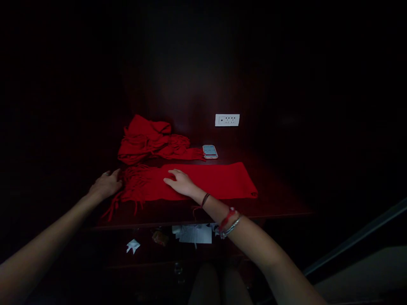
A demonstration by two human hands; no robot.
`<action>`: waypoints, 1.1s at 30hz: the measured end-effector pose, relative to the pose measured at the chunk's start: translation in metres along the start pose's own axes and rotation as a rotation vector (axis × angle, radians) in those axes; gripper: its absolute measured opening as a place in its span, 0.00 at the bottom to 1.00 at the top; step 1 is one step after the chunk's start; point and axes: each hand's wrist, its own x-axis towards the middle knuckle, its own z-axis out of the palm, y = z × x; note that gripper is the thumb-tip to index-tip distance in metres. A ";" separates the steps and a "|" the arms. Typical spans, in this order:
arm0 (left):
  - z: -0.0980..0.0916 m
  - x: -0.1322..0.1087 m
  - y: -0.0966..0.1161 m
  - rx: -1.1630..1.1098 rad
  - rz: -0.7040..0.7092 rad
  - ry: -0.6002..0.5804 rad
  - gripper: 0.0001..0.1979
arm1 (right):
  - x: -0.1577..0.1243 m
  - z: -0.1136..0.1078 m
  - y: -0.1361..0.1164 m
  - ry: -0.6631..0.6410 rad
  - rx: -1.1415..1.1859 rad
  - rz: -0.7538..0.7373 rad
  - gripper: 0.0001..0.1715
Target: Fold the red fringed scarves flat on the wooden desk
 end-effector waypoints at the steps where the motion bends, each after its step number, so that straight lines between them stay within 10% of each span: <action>1: -0.003 -0.003 0.007 0.021 0.016 0.036 0.26 | -0.009 -0.015 0.011 0.013 -0.024 -0.019 0.23; 5: -0.017 -0.023 0.066 -0.019 0.269 0.152 0.24 | -0.054 -0.089 0.076 0.193 -0.228 0.061 0.19; 11: -0.009 -0.016 0.127 -0.139 0.129 -0.186 0.38 | -0.145 -0.154 0.165 0.151 -0.161 0.396 0.38; 15: -0.001 0.003 0.120 -0.487 0.112 -0.268 0.35 | -0.171 -0.140 0.169 0.069 -0.124 0.276 0.46; 21: -0.031 0.004 0.110 -1.033 0.034 -0.515 0.34 | -0.153 -0.111 0.155 0.289 -0.331 0.338 0.33; 26: -0.051 0.018 0.086 -0.996 0.073 -0.382 0.40 | -0.152 -0.112 0.148 0.262 -0.586 0.365 0.27; 33: 0.002 -0.001 0.068 -0.679 0.123 -0.380 0.46 | -0.156 -0.114 0.144 0.083 -0.692 0.177 0.29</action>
